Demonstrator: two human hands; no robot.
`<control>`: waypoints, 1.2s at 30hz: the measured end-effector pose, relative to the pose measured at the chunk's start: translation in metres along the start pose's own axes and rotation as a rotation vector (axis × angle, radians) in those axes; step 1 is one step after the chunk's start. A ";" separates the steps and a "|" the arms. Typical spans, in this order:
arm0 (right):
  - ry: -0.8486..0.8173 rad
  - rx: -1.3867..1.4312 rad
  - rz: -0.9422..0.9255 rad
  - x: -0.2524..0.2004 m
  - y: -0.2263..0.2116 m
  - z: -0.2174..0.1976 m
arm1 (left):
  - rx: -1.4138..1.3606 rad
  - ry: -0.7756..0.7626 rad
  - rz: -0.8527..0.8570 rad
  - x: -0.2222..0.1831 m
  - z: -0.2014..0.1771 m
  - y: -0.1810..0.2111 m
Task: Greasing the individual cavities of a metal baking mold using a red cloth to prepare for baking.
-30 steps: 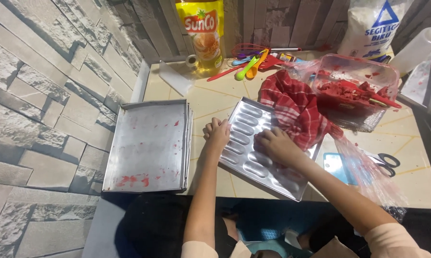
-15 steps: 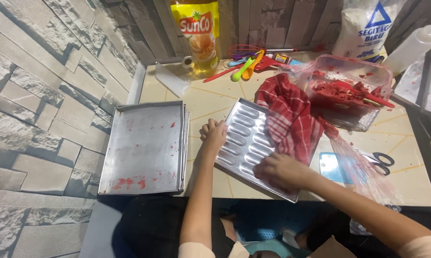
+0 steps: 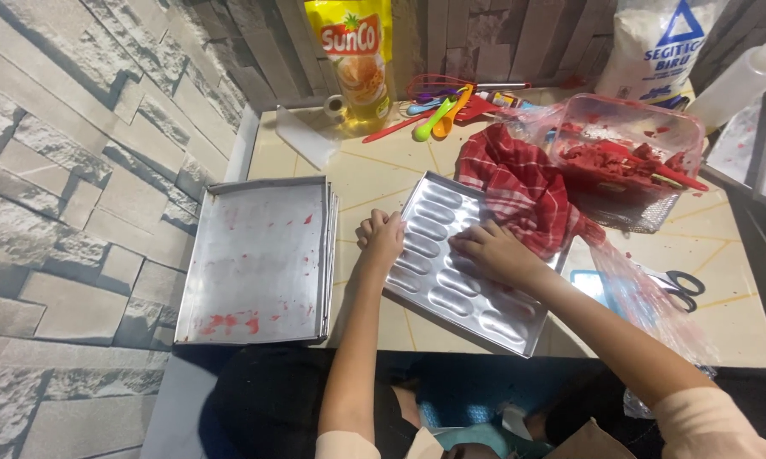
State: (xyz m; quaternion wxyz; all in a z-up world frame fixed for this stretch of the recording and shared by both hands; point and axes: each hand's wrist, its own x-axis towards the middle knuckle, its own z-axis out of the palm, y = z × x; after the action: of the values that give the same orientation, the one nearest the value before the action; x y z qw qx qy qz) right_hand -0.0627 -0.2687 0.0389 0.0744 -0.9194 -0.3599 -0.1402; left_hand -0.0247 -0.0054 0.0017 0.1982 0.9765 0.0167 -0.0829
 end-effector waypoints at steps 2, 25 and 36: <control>-0.011 -0.030 -0.005 -0.020 0.011 -0.003 | 0.007 0.010 0.004 0.004 0.005 -0.001; -0.054 -0.235 -0.006 0.022 0.035 0.005 | 0.021 0.003 -0.017 -0.002 0.000 0.003; -0.211 -0.302 -0.007 -0.034 0.058 -0.019 | 0.027 0.033 -0.029 -0.003 0.000 0.007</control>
State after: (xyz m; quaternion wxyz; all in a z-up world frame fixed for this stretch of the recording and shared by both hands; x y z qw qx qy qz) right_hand -0.0512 -0.3373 0.0447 -0.1030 -0.9285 -0.3439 -0.0954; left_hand -0.0275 -0.0121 0.0047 0.1833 0.9800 0.0328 -0.0698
